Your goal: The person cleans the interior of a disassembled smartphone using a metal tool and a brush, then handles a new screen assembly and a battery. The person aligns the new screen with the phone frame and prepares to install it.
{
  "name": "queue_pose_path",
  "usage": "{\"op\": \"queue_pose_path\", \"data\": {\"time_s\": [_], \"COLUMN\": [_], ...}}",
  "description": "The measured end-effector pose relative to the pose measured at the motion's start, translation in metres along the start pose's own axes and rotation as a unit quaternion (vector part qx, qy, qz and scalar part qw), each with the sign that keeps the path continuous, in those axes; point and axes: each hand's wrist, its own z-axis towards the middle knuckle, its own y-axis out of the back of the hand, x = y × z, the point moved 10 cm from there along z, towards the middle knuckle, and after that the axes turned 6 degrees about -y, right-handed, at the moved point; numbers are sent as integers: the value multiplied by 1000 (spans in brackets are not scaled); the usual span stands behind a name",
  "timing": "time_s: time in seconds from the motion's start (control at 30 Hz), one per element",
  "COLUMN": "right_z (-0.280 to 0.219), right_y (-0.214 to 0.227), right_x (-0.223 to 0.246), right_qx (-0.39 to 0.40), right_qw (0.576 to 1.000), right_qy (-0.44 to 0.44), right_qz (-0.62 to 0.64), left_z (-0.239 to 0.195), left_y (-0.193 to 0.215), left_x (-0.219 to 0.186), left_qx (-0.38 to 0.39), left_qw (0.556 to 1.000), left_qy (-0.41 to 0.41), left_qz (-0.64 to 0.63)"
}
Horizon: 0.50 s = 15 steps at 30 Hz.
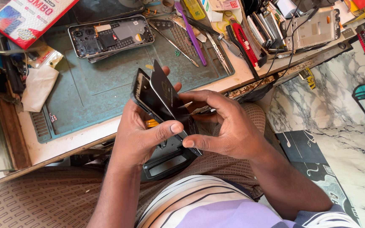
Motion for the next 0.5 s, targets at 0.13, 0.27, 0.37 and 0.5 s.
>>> {"op": "queue_pose_path", "data": {"time_s": [0.13, 0.27, 0.37, 0.5], "right_z": [3, 4, 4, 5], "right_y": [-4, -9, -12, -14], "right_x": [3, -1, 0, 0], "right_qx": [10, 17, 26, 21], "right_qw": [1000, 1000, 1000, 1000], "right_qy": [11, -2, 5, 6], "right_qz": [-12, 1, -1, 15], "left_z": [1, -1, -1, -2], "left_y": [-2, 1, 4, 6], "left_x": [-5, -3, -6, -5], "left_qx": [14, 15, 17, 9], "left_qw": [1000, 1000, 1000, 1000], "left_qy": [-12, -7, -22, -14], "left_qz": [4, -6, 7, -8]}}
